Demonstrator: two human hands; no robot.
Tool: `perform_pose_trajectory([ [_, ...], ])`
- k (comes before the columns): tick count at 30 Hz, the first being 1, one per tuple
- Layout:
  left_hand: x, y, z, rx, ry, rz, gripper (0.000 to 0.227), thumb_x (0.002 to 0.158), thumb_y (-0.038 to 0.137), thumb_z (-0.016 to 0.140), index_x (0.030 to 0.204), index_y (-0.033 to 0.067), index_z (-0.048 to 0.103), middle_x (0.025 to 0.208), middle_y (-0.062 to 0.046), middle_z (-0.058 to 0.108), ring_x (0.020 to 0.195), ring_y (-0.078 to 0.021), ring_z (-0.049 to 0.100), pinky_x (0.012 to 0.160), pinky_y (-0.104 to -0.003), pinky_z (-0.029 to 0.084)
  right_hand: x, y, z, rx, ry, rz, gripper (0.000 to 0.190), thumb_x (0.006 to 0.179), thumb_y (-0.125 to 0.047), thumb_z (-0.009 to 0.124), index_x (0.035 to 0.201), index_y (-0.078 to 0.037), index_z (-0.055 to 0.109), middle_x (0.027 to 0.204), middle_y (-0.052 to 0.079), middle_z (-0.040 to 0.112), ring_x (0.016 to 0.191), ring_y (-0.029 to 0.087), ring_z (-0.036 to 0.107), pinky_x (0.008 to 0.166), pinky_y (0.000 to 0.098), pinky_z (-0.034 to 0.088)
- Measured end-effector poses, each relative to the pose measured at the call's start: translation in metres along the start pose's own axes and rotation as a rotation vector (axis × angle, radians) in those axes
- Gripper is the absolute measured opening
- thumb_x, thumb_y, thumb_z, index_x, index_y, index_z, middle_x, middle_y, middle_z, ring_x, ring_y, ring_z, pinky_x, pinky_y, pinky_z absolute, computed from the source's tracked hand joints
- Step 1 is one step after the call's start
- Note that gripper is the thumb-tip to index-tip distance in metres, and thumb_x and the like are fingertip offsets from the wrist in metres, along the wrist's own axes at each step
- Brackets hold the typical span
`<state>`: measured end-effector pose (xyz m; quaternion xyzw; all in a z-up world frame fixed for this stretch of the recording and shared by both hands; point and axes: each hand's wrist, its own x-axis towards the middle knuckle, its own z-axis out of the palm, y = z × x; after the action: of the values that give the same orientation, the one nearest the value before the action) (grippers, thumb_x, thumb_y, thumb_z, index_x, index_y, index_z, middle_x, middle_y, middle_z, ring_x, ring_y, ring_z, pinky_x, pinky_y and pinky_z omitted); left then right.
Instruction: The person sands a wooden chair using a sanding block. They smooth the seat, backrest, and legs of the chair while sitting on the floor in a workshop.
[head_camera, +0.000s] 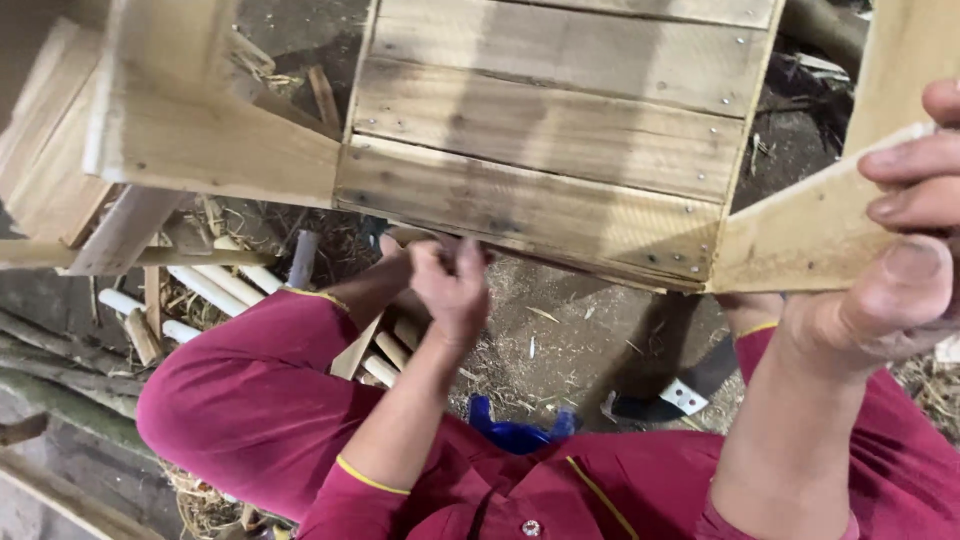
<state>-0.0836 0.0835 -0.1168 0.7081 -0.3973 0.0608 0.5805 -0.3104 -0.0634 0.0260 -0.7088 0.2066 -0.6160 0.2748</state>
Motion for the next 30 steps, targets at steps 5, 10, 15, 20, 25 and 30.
perform_pose_trajectory([
  [5,-0.012,0.039,0.017,-0.013,0.027,0.034,0.02,0.089,0.008,0.056,0.077,0.0065,0.04,0.06,0.0,0.047,0.048,-0.0115,0.039,0.047,-0.025,0.04,0.006,-0.005,0.005,-0.014,0.047,-0.022,0.037,0.099,-0.039,0.032,0.083,-0.006,0.033,0.097,0.014,0.046,0.127,0.03,0.044,0.121,0.0506,0.034],
  [10,-0.055,0.065,0.065,-0.148,-0.317,0.267,0.028,0.087,0.005,0.061,0.071,0.0098,0.039,0.062,-0.001,0.047,0.045,-0.0089,0.033,0.032,-0.023,0.033,0.011,-0.004,0.006,0.005,0.069,-0.095,0.029,0.093,-0.031,0.033,0.08,-0.006,0.034,0.09,0.014,0.045,0.119,0.028,0.046,0.116,0.0485,0.035],
  [15,-0.077,0.092,0.088,-0.291,-0.535,0.287,0.02,0.078,-0.003,0.059,0.065,0.0066,0.047,0.063,-0.003,0.05,0.05,-0.0118,0.041,0.042,-0.025,0.039,0.023,0.001,0.006,0.059,0.086,-0.153,0.026,0.09,-0.032,0.043,0.079,-0.008,0.039,0.085,0.008,0.047,0.108,0.026,0.045,0.107,0.0463,0.036],
  [20,-0.081,0.112,0.098,-0.138,-0.583,0.327,0.025,0.092,0.01,0.056,0.069,0.0046,0.047,0.066,-0.007,0.056,0.043,-0.0127,0.044,0.034,-0.026,0.044,0.026,0.003,0.005,0.06,0.075,-0.186,0.012,0.085,-0.018,0.038,0.077,-0.009,0.039,0.085,0.008,0.048,0.106,0.024,0.045,0.105,0.0468,0.038],
  [25,-0.069,0.12,0.086,-0.123,-0.701,0.372,0.015,0.075,-0.001,0.062,0.086,0.0053,0.054,0.074,-0.007,0.052,0.052,-0.0196,0.048,0.046,-0.033,0.043,0.027,-0.004,0.01,0.095,0.083,-0.151,0.031,0.093,-0.035,0.043,0.079,-0.008,0.039,0.087,0.008,0.047,0.102,0.025,0.043,0.102,0.0432,0.035],
  [30,-0.095,0.053,0.073,0.062,-0.967,0.509,0.021,0.09,0.016,0.05,0.107,0.0033,0.052,0.08,-0.005,0.058,0.059,-0.0144,0.047,0.048,-0.026,0.043,0.026,-0.011,0.011,0.067,0.105,-0.097,0.03,0.092,-0.034,0.042,0.078,-0.008,0.041,0.087,0.008,0.049,0.108,0.023,0.044,0.106,0.0429,0.036],
])
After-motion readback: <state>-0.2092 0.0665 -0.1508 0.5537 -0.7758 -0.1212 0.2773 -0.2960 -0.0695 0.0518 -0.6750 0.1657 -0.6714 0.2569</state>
